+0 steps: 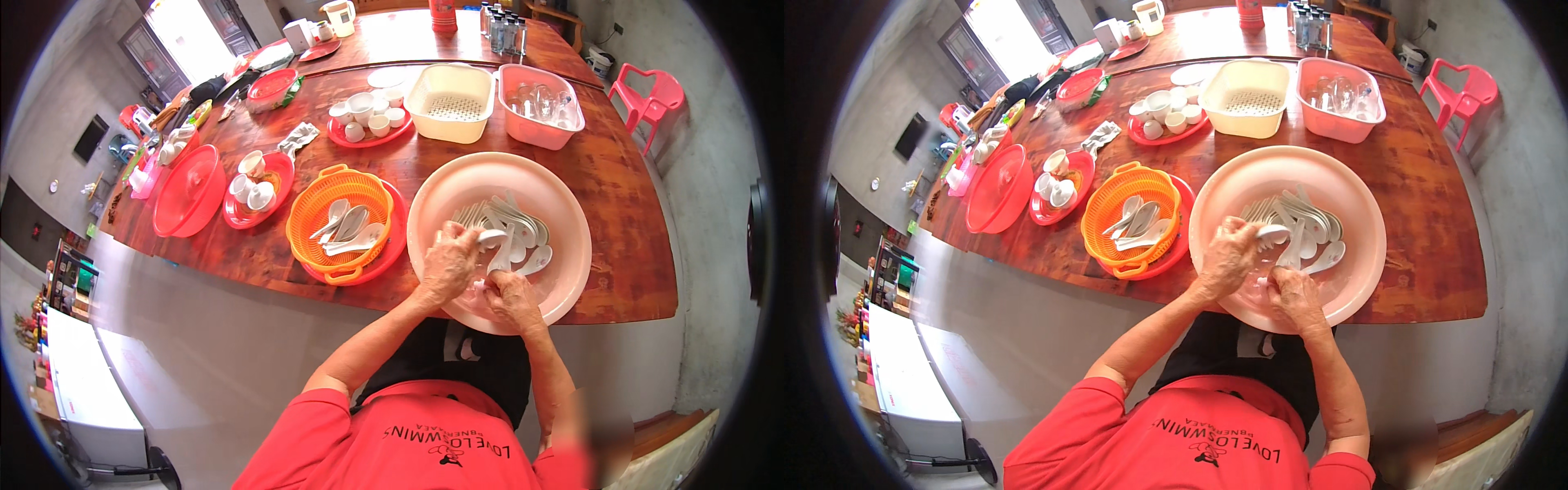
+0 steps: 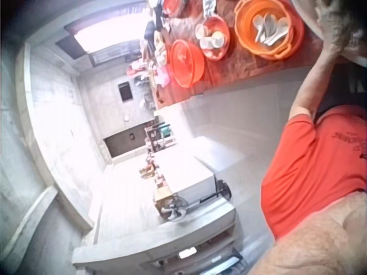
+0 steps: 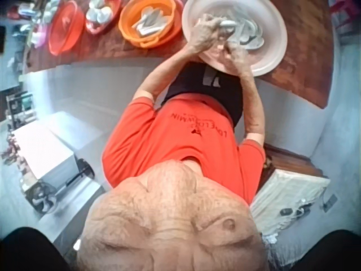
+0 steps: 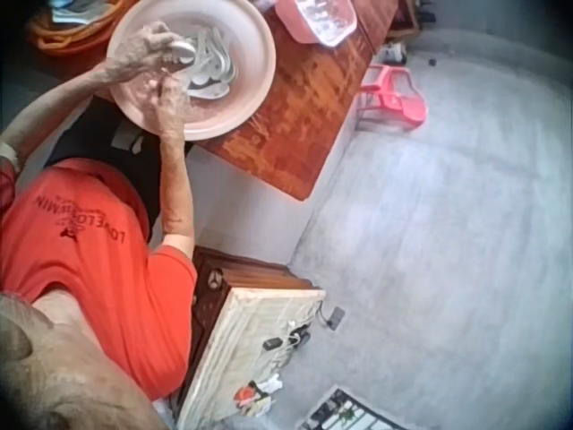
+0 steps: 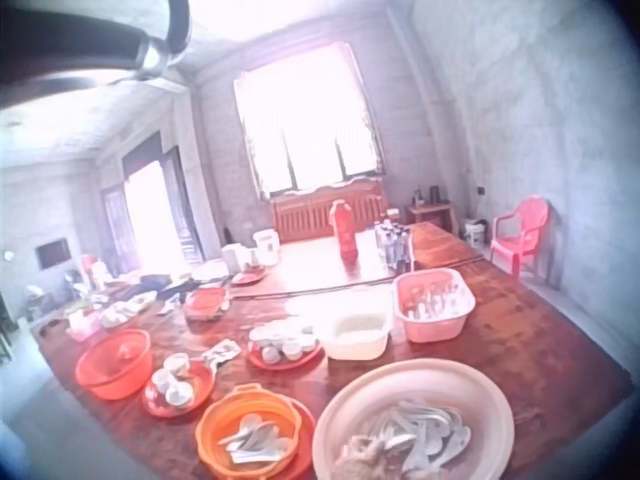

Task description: The person washes a large quantity of white plastic spoons and forks by hand. They transfer the cutlery from an orange basket into a pink basin filled with water, scrub each piece individually, and place the cleaned items into a red basket on the table.

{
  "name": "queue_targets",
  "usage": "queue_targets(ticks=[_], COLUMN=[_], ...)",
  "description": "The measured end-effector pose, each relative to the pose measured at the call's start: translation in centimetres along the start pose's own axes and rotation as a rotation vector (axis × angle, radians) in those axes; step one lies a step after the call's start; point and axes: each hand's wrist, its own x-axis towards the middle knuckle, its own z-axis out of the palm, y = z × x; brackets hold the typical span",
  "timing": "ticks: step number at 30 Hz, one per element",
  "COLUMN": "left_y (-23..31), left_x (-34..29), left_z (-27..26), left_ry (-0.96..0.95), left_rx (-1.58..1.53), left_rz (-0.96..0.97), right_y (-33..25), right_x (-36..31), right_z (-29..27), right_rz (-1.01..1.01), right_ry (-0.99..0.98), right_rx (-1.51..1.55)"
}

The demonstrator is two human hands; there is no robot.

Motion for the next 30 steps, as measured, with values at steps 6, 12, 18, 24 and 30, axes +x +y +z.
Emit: queue_targets(ticks=[6, 12, 18, 24, 30], left_y=[-4.6, -15.6, -19.7, -11.7, -3.1], left_x=[2.1, 1.2, 0.0, 1.2, 2.4], left_z=[-4.8, -8.9, -9.7, -9.8, -3.9], left_ry=[0.41, 0.396, 0.298, 0.356, -0.019], left_rx=[-0.13, 0.073, 0.492, 0.721, 0.383], left_rz=[-0.046, -0.263, -0.36, -0.308, 0.187], right_y=[-0.1, -1.1, -0.6, -0.5, 1.7], right_x=[-0.1, 0.0, -0.2, -0.6, 0.2], right_z=[-0.3, -0.7, -0.6, -0.9, -3.9], right_rz=[-0.007, 0.033, 0.077, 0.132, 0.265], right_ry=[0.012, 0.023, 0.057, 0.231, 0.43], right_rx=[0.108, 0.142, 0.122, -0.067, -0.499])
